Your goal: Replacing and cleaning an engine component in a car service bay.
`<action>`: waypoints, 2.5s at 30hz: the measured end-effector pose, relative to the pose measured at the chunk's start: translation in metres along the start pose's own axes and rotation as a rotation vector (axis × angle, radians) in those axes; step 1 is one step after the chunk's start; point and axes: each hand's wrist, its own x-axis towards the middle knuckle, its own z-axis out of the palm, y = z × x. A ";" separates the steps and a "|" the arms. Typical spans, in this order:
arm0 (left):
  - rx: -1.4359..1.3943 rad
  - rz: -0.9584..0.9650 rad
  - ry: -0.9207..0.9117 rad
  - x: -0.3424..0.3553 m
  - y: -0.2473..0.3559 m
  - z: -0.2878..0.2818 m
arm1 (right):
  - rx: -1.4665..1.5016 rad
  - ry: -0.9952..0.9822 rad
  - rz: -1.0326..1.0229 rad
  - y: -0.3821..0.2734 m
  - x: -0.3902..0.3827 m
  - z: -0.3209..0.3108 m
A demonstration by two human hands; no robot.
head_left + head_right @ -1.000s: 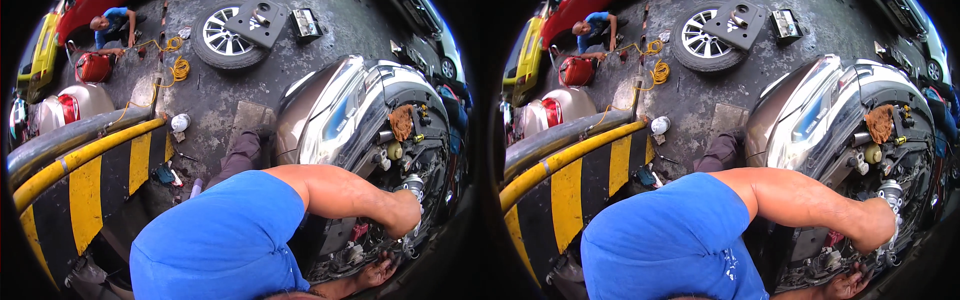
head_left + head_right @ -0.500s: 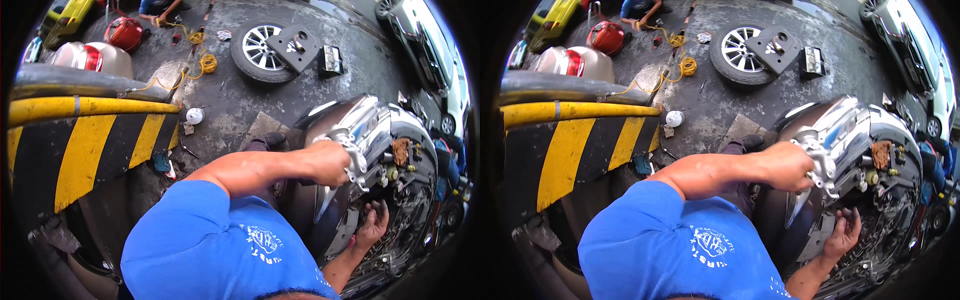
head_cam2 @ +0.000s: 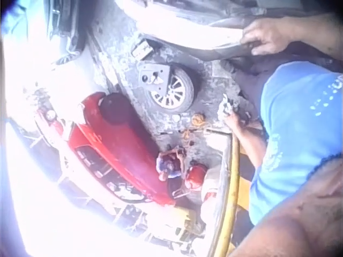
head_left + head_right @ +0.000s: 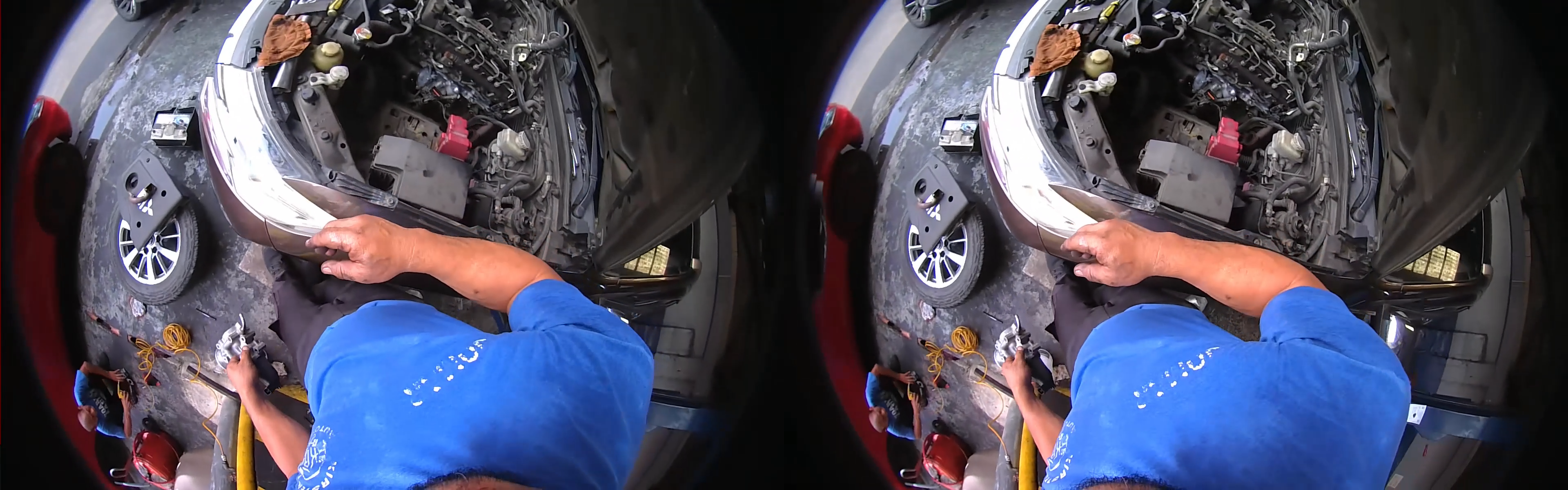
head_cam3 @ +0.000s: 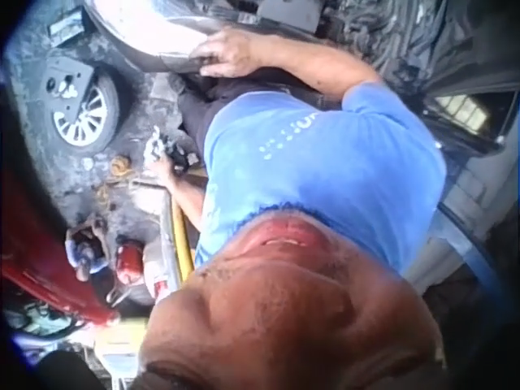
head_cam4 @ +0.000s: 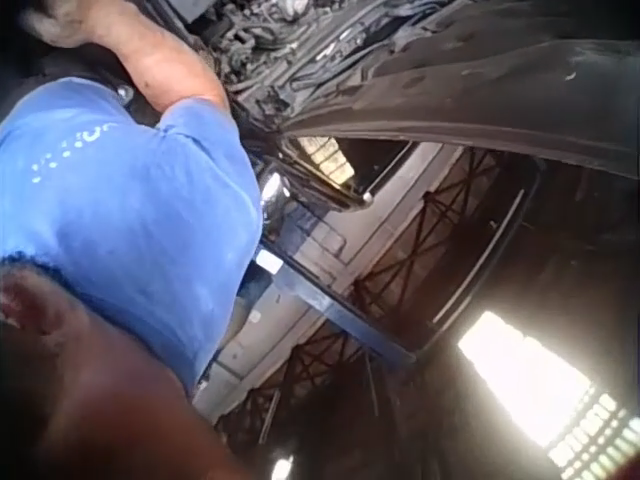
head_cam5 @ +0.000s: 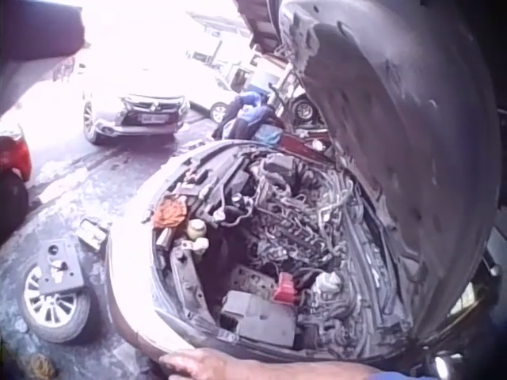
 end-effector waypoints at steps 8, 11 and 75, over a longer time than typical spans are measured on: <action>-0.095 -0.303 -0.238 0.012 -0.113 0.067 | 0.024 0.046 0.033 0.009 -0.014 -0.003; 0.104 -0.117 -0.397 -0.006 -0.161 0.060 | -0.001 0.026 -0.044 0.002 -0.004 -0.008; -1.225 -1.294 0.619 0.219 -0.484 -0.092 | -0.463 -1.189 -0.246 -0.231 0.735 1.169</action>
